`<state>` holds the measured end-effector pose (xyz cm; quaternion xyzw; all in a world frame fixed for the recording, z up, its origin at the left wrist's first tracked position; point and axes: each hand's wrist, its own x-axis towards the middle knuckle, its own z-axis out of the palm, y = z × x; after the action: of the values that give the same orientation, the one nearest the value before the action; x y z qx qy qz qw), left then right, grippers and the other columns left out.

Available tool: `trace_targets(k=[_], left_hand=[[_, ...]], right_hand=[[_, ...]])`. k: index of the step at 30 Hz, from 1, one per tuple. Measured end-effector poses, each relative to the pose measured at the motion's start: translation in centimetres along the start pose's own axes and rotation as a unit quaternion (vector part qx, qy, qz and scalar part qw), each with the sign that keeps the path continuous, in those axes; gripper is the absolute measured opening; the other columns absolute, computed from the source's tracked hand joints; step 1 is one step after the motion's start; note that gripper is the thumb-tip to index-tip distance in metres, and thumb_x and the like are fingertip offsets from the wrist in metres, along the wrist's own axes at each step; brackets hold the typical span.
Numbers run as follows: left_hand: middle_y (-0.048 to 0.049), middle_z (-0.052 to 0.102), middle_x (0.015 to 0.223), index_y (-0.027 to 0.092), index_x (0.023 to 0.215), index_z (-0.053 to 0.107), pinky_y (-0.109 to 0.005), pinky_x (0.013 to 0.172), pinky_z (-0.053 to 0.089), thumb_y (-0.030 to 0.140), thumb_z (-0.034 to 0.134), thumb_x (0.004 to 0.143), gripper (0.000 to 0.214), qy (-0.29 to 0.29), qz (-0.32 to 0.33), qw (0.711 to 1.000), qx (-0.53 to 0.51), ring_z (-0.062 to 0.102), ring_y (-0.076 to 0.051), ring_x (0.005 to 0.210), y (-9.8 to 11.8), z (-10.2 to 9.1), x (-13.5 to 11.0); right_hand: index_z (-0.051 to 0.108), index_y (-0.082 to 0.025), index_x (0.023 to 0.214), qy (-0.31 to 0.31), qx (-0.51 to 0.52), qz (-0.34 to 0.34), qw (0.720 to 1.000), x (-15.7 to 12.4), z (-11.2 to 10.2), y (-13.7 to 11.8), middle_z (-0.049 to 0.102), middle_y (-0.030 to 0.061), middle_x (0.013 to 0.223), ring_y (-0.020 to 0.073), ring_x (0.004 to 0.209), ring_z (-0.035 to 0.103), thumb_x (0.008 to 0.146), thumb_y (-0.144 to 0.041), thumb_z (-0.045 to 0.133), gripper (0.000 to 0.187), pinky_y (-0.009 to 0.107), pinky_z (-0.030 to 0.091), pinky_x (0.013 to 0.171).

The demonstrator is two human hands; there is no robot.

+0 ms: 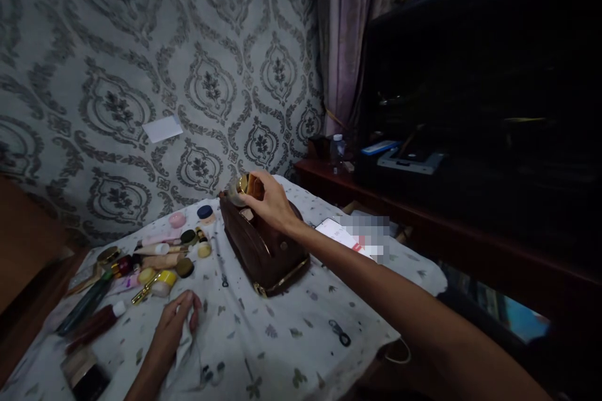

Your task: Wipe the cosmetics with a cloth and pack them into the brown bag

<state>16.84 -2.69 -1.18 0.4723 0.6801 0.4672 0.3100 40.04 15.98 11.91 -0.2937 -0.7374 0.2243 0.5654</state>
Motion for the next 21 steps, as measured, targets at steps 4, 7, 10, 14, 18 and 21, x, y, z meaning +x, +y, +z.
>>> trace_targets(k=[4,7,10,14,18,21], left_hand=[[0.0030,0.048,0.047,0.018,0.067,0.060,-0.024,0.051,0.037,0.078,0.052,0.074,0.061,-0.006,-0.006,1.000,-0.012,0.044,-0.014,0.050,-0.2,0.0,0.0],[0.0034,0.049,0.048,0.018,0.070,0.060,-0.022,0.049,0.036,0.077,0.055,0.074,0.059,-0.013,-0.017,0.999,-0.024,0.044,-0.013,0.049,-0.7,-0.1,0.0],[0.0044,0.049,0.048,0.018,0.072,0.060,-0.021,0.045,0.033,0.075,0.057,0.073,0.057,-0.016,-0.025,0.999,-0.034,0.041,-0.011,0.045,-1.2,-0.3,0.1],[0.0048,0.048,0.048,0.017,0.073,0.060,-0.020,0.042,0.031,0.074,0.058,0.073,0.057,-0.025,-0.034,0.998,-0.039,0.040,-0.011,0.043,-1.1,-0.2,0.1],[0.0044,0.048,0.048,0.018,0.073,0.060,-0.021,0.044,0.033,0.075,0.059,0.072,0.057,-0.015,-0.031,0.999,-0.040,0.041,-0.011,0.044,-0.7,0.0,-0.1],[0.0042,0.049,0.049,0.018,0.073,0.060,-0.021,0.044,0.032,0.075,0.059,0.072,0.057,-0.013,-0.027,0.999,-0.028,0.041,-0.011,0.044,-0.5,0.0,-0.2]], right_hand=[[0.060,-0.014,0.114,-0.033,-0.049,0.026,0.998,-0.7,0.2,1.5,0.063,0.0087,0.108,0.0227,0.101,0.057,0.075,-0.029,0.070,0.043,0.040,0.044,0.093],[0.061,-0.015,0.111,-0.038,-0.053,0.030,0.997,-1.4,0.6,1.8,0.063,0.0081,0.106,0.0222,0.100,0.057,0.076,-0.027,0.070,0.038,0.039,0.044,0.093],[0.060,-0.016,0.114,-0.025,-0.041,0.022,0.999,-2.0,1.1,1.8,0.062,0.0088,0.110,0.0226,0.104,0.057,0.076,-0.027,0.072,0.041,0.038,0.044,0.096],[0.059,-0.017,0.117,-0.025,-0.026,0.035,0.999,-2.5,1.4,1.8,0.061,0.0090,0.113,0.0231,0.108,0.056,0.076,-0.029,0.072,0.044,0.039,0.042,0.099],[0.059,-0.018,0.117,-0.024,-0.023,0.041,0.999,-2.6,1.3,2.0,0.062,0.0081,0.112,0.0230,0.108,0.056,0.076,-0.029,0.072,0.045,0.040,0.042,0.099],[0.059,-0.016,0.116,-0.026,-0.028,0.040,0.998,-2.5,1.2,2.3,0.062,0.0084,0.111,0.0224,0.106,0.057,0.075,-0.028,0.072,0.044,0.038,0.043,0.098]])
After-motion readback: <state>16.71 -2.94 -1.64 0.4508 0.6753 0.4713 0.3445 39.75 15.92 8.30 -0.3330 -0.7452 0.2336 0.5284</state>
